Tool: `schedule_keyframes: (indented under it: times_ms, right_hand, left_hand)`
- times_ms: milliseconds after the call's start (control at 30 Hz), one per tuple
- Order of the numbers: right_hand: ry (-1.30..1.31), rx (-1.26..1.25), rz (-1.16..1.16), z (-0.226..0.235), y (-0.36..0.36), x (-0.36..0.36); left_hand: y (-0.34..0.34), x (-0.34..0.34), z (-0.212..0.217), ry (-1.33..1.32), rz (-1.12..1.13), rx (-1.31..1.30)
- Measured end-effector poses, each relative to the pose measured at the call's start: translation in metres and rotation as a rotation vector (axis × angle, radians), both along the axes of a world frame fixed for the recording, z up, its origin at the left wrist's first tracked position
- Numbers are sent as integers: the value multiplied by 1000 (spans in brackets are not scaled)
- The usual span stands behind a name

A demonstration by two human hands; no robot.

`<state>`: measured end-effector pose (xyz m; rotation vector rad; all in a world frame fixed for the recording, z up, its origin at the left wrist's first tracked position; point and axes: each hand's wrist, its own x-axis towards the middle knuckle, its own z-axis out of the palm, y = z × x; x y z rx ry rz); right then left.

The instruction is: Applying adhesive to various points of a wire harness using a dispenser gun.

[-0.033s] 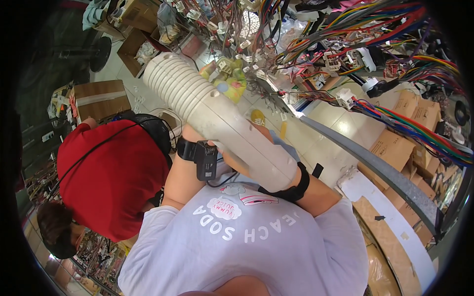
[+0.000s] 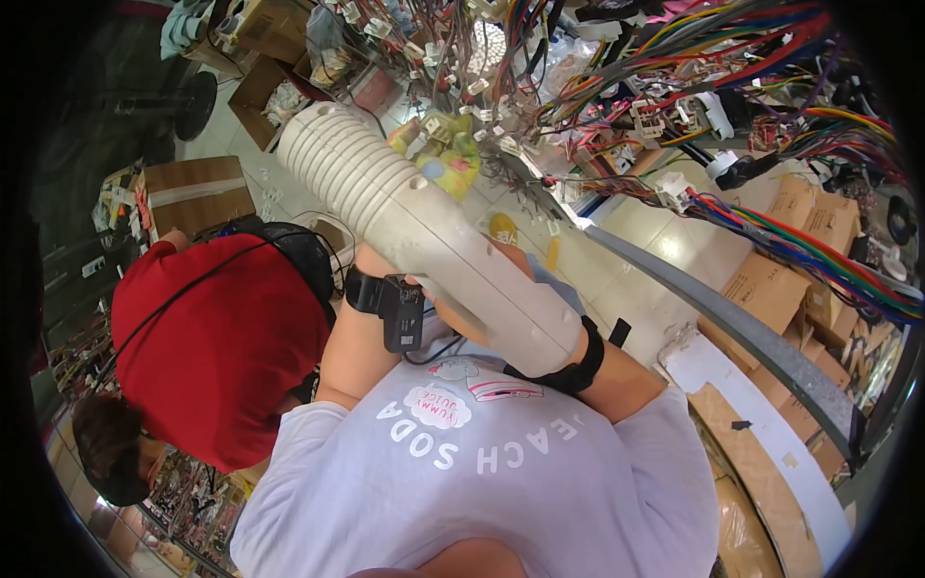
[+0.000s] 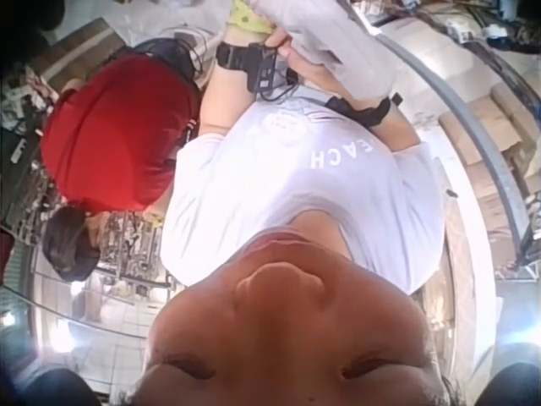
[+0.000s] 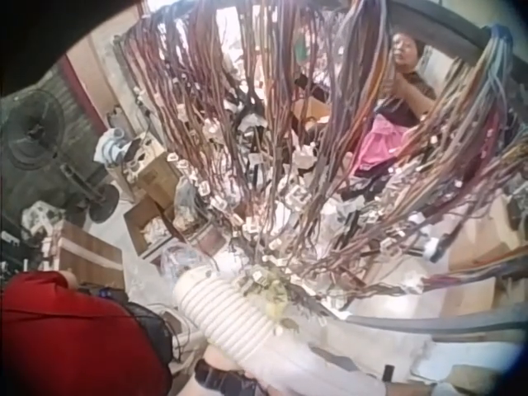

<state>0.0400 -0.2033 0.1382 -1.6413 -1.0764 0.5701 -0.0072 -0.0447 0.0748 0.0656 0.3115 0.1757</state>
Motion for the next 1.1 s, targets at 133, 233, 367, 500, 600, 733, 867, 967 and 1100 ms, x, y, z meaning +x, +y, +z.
schedule_keyframes:
  times_ms: [133, 233, 367, 500, 600, 733, 867, 967, 1100]
  right_hand:
    - [405, -78, 34, 28, 7, 3]
    - [261, -141, -9, 19, 6, -1]
    - [396, -95, -95, 17, 6, -7]
    - [393, -220, -102, 20, 5, -5]
    - [426, -137, -100, 30, 9, 0]
    - [570, -94, -106, 32, 12, -1]
    - [563, -69, -157, 30, 15, -4]
    - [547, -74, -172, 28, 14, -3]
    - [440, -121, -160, 22, 13, -3]
  left_hand:
    - [3, -5, -33, 10, 71, 439]
    - [6, -1, -34, 153, -34, 515]
    - [11, 1, -40, 206, -59, 44]
    - [12, -3, -43, 4, -91, -84]
    - [3, 5, -31, 322, -60, 242]
    - [7, 18, -19, 289, 10, 160]
    - [4, 29, -9, 226, 69, 280]
    - [2, 36, 15, 353, 95, 206]
    - [2, 34, 16, 183, 114, 307]
